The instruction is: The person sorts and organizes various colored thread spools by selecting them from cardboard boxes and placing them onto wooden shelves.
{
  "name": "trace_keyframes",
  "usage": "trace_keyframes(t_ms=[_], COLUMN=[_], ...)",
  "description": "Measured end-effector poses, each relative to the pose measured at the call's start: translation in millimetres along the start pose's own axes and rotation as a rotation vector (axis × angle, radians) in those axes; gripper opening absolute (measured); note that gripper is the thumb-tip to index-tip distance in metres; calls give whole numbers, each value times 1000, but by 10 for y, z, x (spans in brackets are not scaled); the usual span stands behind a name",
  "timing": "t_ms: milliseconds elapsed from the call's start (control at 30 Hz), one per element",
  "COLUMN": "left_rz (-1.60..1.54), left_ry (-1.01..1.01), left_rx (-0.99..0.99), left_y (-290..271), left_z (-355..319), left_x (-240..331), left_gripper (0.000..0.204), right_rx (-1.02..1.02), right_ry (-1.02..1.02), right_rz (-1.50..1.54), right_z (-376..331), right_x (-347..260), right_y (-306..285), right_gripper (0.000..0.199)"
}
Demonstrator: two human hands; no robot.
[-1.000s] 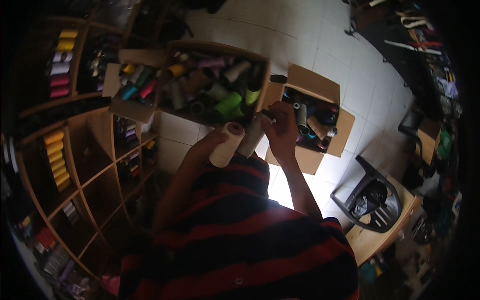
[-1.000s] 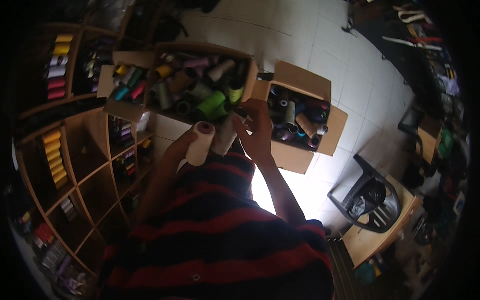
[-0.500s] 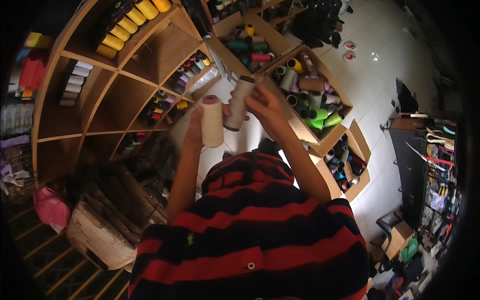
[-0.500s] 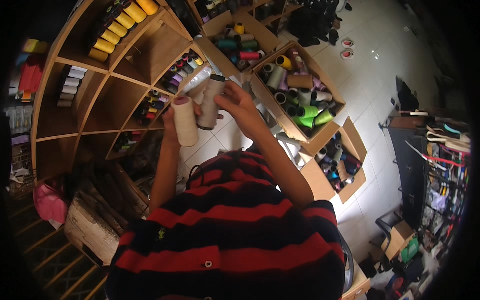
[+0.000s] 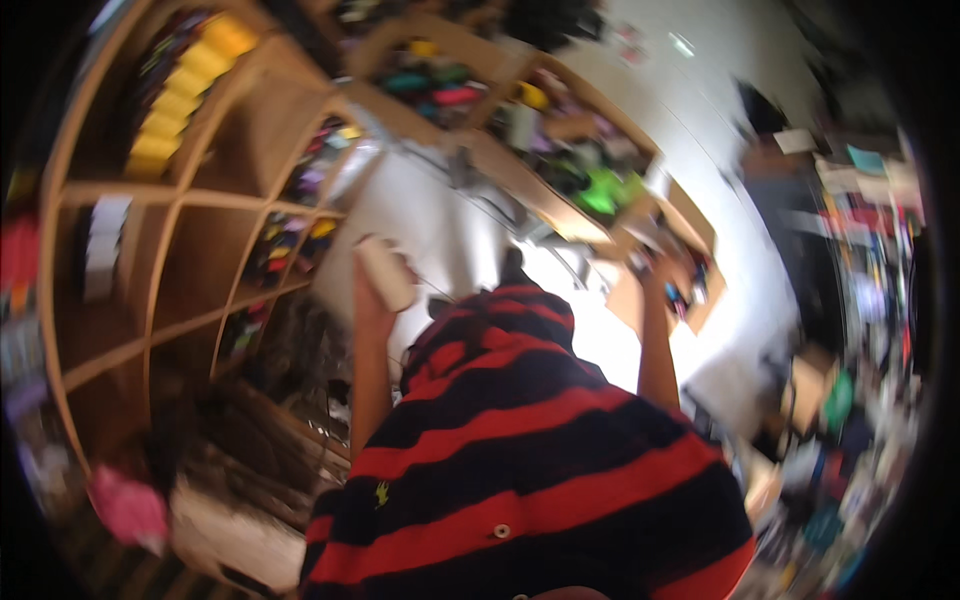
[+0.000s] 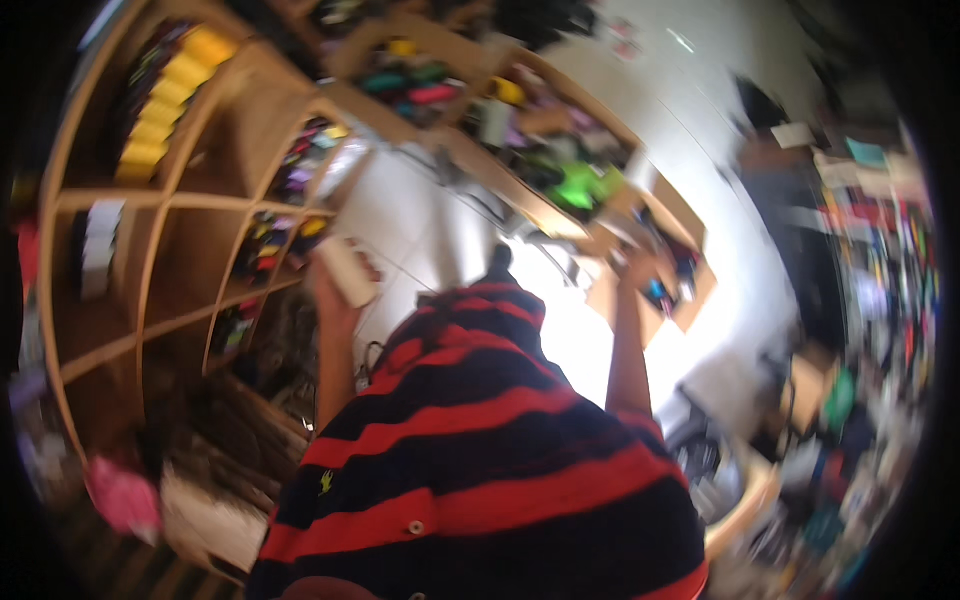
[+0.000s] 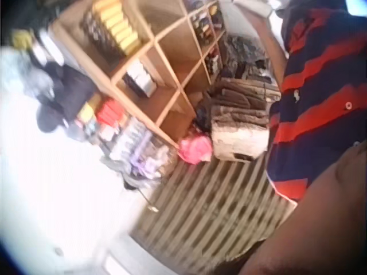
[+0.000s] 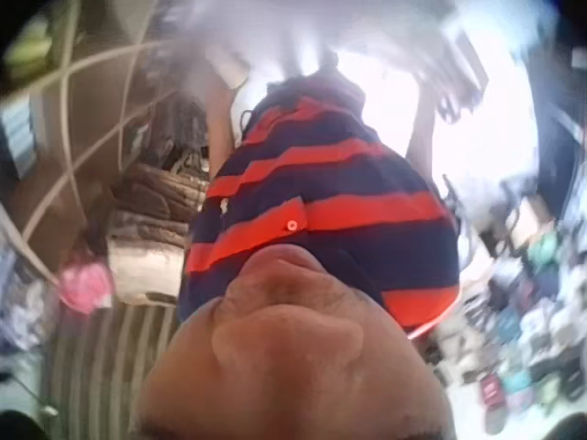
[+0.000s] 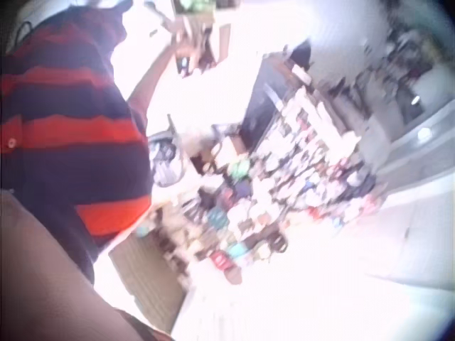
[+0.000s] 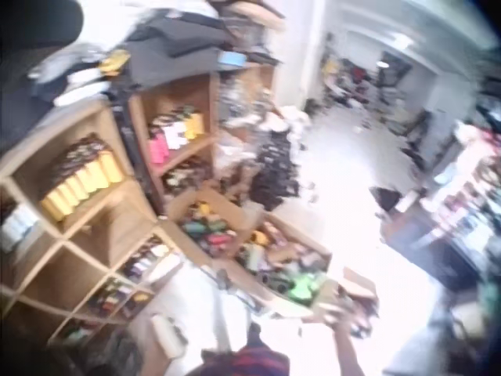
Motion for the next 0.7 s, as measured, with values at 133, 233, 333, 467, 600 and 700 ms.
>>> trace_keyframes(t_ms=[133, 233, 333, 467, 600, 700], left_rz=[139, 152, 173, 130, 101, 85], left_ry=[-91, -124, -59, 72, 180, 321], left_rx=[-77, -69, -52, 35, 49, 116], left_y=[405, 624, 692, 589, 466, 267], left_z=[369, 559, 509, 334, 170, -130], left_x=[-318, -450, -512, -524, -294, 74], left_gripper=[54, 55, 55, 54, 53, 50], right_rx=[222, 284, 177, 205, 375, 522], right_ry=[265, 459, 643, 372, 156, -212], right_rz=[-50, -24, -40, -209, -461, -626], right_z=[374, 632, 849, 421, 1009, 1109], right_x=[467, 730, 933, -76, 162, -164], right_y=[-988, -1171, -1230, -1040, -924, -614], right_gripper=[50, 50, 48, 30, 31, 32])
Point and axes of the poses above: each hand's wrist, its own z-axis towards the middle knuckle, its own y-axis out of the palm, x = y × z, the point moved 4 cm from there along z, towards the middle knuckle, and after that the axes turned 15 degrees about -z, right-handed, at the moved point
